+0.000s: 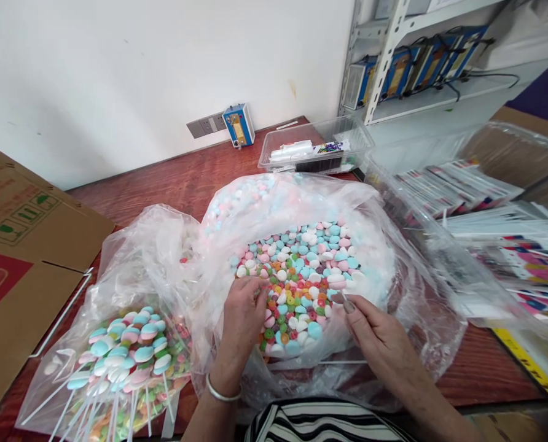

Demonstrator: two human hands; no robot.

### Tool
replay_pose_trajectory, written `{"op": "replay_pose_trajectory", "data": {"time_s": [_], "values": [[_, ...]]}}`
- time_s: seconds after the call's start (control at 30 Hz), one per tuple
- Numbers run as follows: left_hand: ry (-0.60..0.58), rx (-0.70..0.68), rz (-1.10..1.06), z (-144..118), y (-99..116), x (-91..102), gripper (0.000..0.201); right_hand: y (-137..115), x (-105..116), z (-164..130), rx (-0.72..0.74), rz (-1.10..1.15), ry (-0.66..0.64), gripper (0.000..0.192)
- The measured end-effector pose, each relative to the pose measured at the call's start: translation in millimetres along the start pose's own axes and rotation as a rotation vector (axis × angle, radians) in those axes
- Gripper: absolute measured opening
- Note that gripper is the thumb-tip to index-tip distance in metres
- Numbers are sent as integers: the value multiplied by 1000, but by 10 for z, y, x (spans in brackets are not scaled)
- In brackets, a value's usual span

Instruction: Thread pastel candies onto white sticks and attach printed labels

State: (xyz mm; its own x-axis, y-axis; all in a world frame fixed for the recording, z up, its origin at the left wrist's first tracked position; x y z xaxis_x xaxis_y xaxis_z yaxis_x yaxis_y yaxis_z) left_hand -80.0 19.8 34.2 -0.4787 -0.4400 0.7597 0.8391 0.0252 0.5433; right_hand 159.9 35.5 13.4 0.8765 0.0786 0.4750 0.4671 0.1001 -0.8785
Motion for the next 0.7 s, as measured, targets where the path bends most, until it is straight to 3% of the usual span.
{"op": "replay_pose_trajectory", "data": {"time_s": [0.2,0.33,0.53,0.7], "values": [[-68,-167,88,222,278,-378,22,15,-139,-175,24,-50,-111,32],[-138,-247,168,381,343,-592,26,37,-143,-188,20,-40,-133,33],[-241,-244,217,370,310,-701,13,93,-91,-177,-11,-27,-102,34],[-185,-211,295,322,270,-645,17,70,-120,-223,-7,10,-112,31]]}}
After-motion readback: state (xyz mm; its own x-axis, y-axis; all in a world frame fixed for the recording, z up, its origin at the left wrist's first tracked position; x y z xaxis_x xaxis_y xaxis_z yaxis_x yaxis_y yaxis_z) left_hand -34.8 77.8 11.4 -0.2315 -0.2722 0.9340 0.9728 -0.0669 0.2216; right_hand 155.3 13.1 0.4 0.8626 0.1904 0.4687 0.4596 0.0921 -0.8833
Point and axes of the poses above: each hand's wrist, its own z-axis towards the middle knuckle, its own x-axis out of the back of the hand, y = z × x, the point moved 9 cm from there along z, towards the middle knuckle, and after that the axes turned 8 degrees about y, right-handed, at the moved point
